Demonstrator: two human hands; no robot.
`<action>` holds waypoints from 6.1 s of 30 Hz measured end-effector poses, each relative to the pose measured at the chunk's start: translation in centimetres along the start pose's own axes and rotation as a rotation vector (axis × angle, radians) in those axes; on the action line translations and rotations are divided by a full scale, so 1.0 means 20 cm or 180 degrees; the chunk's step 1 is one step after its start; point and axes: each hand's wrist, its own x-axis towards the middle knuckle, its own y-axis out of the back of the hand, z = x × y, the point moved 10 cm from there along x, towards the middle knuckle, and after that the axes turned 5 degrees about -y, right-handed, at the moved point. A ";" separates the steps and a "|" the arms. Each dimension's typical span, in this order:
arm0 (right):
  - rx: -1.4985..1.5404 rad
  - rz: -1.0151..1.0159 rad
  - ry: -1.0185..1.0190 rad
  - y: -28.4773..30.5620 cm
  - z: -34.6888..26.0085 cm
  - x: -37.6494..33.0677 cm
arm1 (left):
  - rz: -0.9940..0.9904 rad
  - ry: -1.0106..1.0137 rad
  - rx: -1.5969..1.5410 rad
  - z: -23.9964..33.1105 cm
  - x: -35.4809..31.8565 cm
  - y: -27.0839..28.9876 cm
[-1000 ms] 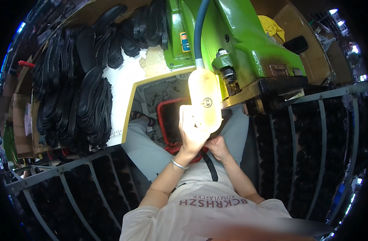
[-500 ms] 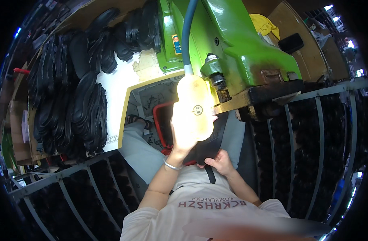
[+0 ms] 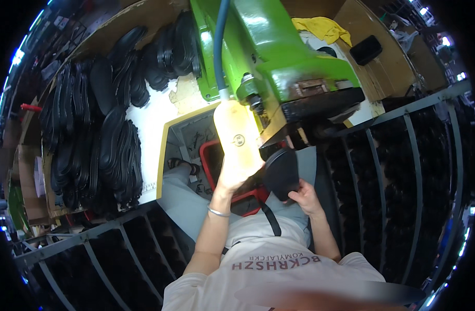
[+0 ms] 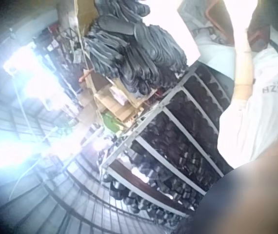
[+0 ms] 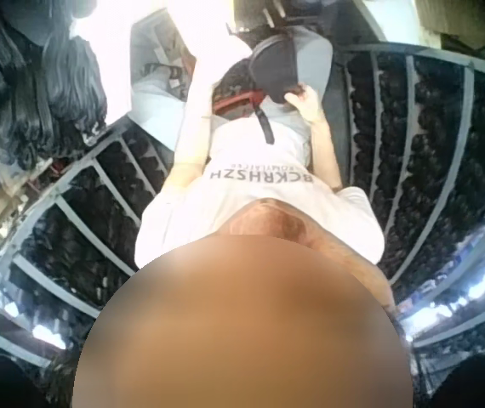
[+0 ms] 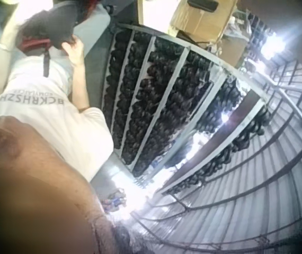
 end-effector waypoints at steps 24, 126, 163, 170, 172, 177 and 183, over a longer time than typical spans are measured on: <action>0.0289 0.1612 0.1902 0.73 -1.29 0.48 | -0.1013 0.1337 0.4121 -0.50 -0.33 0.26; 0.0420 0.0239 0.1606 -0.41 -0.68 0.31 | 0.1302 -0.0037 0.0681 0.38 -0.31 0.29; -0.0193 0.0461 0.1624 -0.50 -0.69 0.29 | 0.0290 0.0436 0.1704 0.14 -0.10 -0.07; 0.0165 -0.0223 -0.0589 -0.34 0.01 -0.17 | 0.0902 -0.0463 0.2275 0.14 -0.07 -0.16; 0.0154 0.0032 -0.0233 -0.19 -0.09 -0.22 | 0.0954 -0.0448 0.2447 0.15 -0.11 -0.14; 0.0006 0.0614 0.0608 -0.01 -0.51 -0.11 | 0.0917 -0.0367 0.2489 0.25 -0.12 -0.12; -0.0457 0.0505 0.0892 -0.15 -0.86 0.14 | 0.0746 -0.0174 0.1274 0.33 -0.12 -0.03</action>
